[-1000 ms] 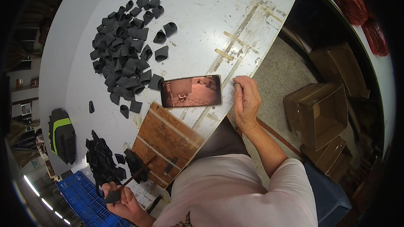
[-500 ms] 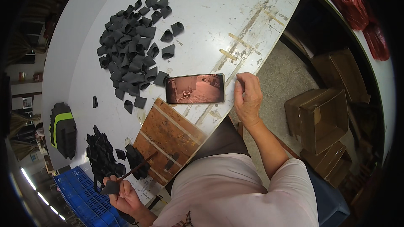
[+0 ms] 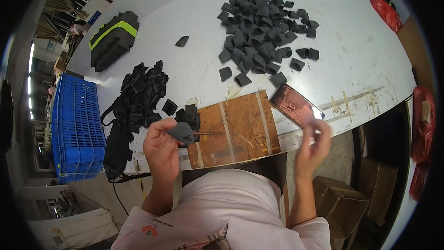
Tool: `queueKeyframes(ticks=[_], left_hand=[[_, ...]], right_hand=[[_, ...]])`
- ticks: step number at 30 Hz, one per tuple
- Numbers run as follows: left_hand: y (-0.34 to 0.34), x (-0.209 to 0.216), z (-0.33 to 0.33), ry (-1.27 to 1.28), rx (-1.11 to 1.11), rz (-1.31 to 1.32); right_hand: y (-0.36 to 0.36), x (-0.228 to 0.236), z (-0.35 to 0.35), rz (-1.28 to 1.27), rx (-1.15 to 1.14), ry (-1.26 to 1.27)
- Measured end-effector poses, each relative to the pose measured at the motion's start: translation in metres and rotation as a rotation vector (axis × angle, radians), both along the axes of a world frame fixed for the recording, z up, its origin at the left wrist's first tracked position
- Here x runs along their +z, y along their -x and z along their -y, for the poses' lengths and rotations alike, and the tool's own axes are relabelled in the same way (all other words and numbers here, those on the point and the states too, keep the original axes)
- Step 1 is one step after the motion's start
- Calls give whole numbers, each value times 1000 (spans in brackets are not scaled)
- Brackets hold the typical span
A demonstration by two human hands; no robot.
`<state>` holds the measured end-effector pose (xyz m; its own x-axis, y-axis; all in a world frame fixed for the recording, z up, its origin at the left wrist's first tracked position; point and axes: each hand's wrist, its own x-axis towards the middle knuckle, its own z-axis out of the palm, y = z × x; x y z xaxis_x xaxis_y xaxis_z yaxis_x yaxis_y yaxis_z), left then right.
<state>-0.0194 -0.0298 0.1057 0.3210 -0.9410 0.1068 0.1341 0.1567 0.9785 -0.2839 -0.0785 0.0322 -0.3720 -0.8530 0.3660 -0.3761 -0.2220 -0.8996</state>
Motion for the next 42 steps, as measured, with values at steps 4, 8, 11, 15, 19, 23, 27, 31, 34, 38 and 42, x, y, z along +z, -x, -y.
queueKeyframes(ticks=[4, 8, 11, 15, 19, 23, 27, 31, 34, 38, 42], left_hand=[[-5, 19, 2, 253, -30, 332], [-5, 33, 9, 329, -49, 644], [-10, 40, 14, 328, -96, 730], [-12, 38, 19, 394, -26, 765], [-19, 25, 17, 367, 16, 540], [-26, 14, 12, 282, 15, 114], [-26, 7, 7, 261, 0, 31], [-26, 0, 5, 269, 0, 147], [-21, 2, 5, 256, -12, 244], [-13, 16, 14, 260, -3, 256], [-23, 22, 19, 322, -135, 590]], right_hand=[[-61, 48, -8, 176, 714, -26], [-100, 74, 0, 7, 834, 133], [-114, 84, -3, -64, 825, 217], [-125, 85, -6, -82, 765, 267], [-132, 90, -7, 15, 752, 213], [-136, 99, -5, 64, 752, 96], [-135, 103, 0, -119, 720, 186], [-134, 85, 2, -141, 747, 190], [-132, 78, 0, -170, 697, 258], [-134, 87, 0, -244, 692, 244], [-133, 101, -3, -211, 788, 87]])
